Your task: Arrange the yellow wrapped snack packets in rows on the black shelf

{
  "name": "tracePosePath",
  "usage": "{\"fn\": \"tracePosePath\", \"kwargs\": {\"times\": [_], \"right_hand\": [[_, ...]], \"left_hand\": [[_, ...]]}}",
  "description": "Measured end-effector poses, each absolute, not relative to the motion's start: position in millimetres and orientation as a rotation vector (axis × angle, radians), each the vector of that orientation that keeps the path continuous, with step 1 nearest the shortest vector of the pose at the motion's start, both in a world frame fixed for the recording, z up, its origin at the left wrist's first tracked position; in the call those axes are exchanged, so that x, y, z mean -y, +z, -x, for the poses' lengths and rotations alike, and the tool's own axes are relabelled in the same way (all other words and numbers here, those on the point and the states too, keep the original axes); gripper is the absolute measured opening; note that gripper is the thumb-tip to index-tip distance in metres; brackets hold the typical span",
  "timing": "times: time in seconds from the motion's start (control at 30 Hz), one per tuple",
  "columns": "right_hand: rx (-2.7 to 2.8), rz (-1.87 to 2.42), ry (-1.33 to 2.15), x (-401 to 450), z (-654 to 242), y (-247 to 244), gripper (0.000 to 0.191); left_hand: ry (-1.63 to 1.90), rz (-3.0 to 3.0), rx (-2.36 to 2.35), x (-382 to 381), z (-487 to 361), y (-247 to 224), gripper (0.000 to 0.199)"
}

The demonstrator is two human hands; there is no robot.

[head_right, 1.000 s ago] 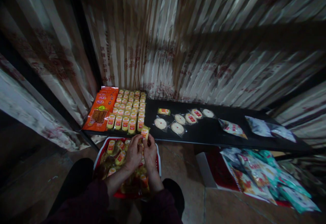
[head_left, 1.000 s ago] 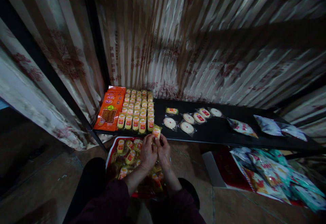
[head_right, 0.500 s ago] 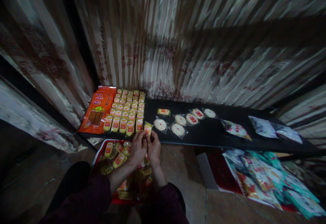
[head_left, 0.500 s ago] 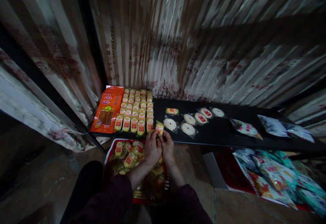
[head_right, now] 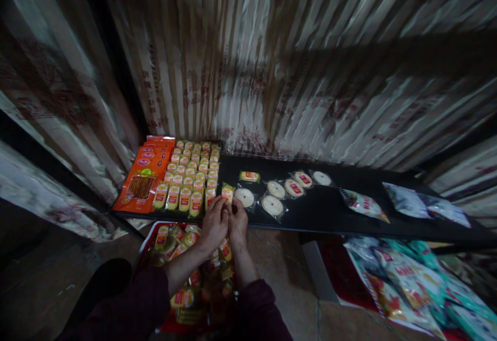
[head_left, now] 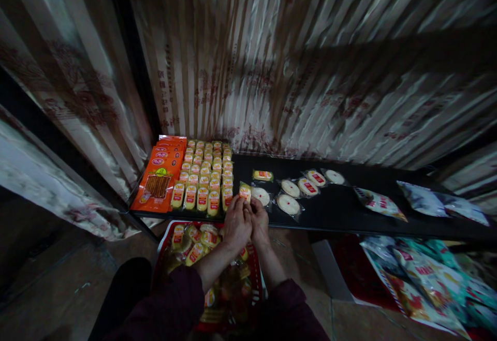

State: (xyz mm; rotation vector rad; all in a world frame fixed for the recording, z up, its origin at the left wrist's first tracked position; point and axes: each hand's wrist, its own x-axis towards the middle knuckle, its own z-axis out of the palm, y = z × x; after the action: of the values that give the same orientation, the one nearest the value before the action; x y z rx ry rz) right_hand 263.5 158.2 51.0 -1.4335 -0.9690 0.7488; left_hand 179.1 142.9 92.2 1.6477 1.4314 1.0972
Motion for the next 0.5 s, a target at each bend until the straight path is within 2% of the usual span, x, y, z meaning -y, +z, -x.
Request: {"fn": "tracePosePath", "kwargs": {"times": [0.5], "right_hand": [[0.98,1.378,0.703,-220,-279,58,0.034]], "left_hand": [[1.232,-1.522,-1.386,-211,-213,83,0.024]]}}
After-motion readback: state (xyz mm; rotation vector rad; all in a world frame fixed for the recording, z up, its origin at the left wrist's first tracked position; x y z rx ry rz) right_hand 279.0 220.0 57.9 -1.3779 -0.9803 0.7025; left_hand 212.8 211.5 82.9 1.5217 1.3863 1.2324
